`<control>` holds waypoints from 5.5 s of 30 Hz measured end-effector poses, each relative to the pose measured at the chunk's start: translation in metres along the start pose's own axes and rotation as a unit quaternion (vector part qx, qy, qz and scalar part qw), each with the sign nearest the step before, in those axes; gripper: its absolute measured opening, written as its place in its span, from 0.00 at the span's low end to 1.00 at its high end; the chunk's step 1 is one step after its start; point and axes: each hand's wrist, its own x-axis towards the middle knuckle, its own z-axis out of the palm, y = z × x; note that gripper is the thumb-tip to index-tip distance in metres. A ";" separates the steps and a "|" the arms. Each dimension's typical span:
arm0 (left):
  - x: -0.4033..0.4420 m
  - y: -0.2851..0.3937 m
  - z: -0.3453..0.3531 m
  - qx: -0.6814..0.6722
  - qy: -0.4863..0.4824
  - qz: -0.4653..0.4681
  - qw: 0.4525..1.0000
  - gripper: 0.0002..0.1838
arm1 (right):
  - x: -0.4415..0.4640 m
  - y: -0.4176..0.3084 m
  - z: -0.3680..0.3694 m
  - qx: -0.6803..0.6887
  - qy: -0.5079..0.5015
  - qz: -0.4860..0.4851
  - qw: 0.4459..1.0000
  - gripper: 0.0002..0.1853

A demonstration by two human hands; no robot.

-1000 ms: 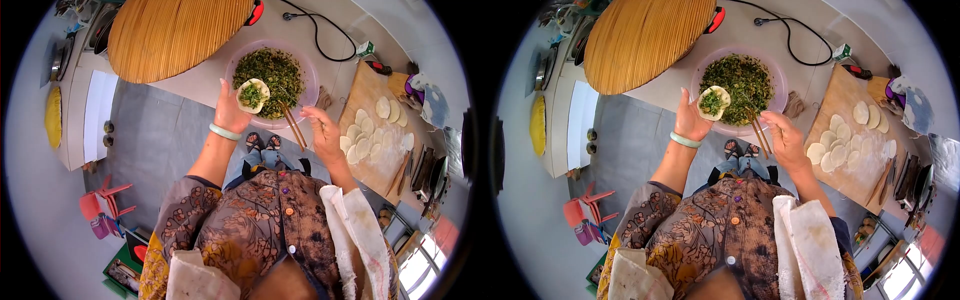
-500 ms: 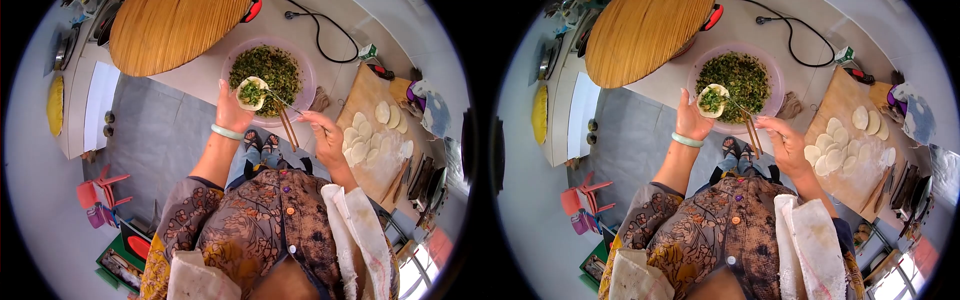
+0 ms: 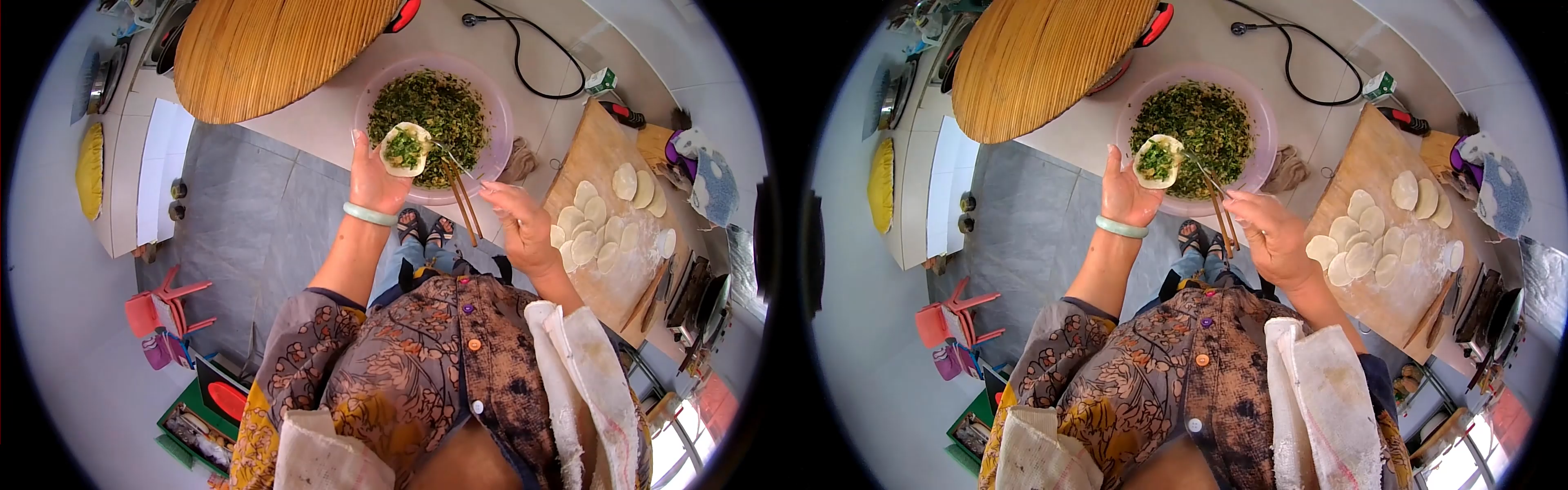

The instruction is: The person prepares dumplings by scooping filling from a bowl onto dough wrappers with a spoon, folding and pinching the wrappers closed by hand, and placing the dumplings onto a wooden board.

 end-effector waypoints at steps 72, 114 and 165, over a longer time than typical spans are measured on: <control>-0.086 -0.004 0.057 0.407 -0.144 0.027 0.901 0.26 | 0.042 -0.040 0.013 0.031 0.025 -0.021 0.999 0.04; -0.096 -0.014 0.063 0.281 -0.076 0.036 0.956 0.15 | 0.007 -0.015 -0.004 0.201 -0.018 0.111 0.973 0.18; -0.083 -0.022 0.066 0.381 -0.077 0.085 0.918 0.19 | 0.027 -0.023 0.005 0.172 0.058 0.125 0.975 0.07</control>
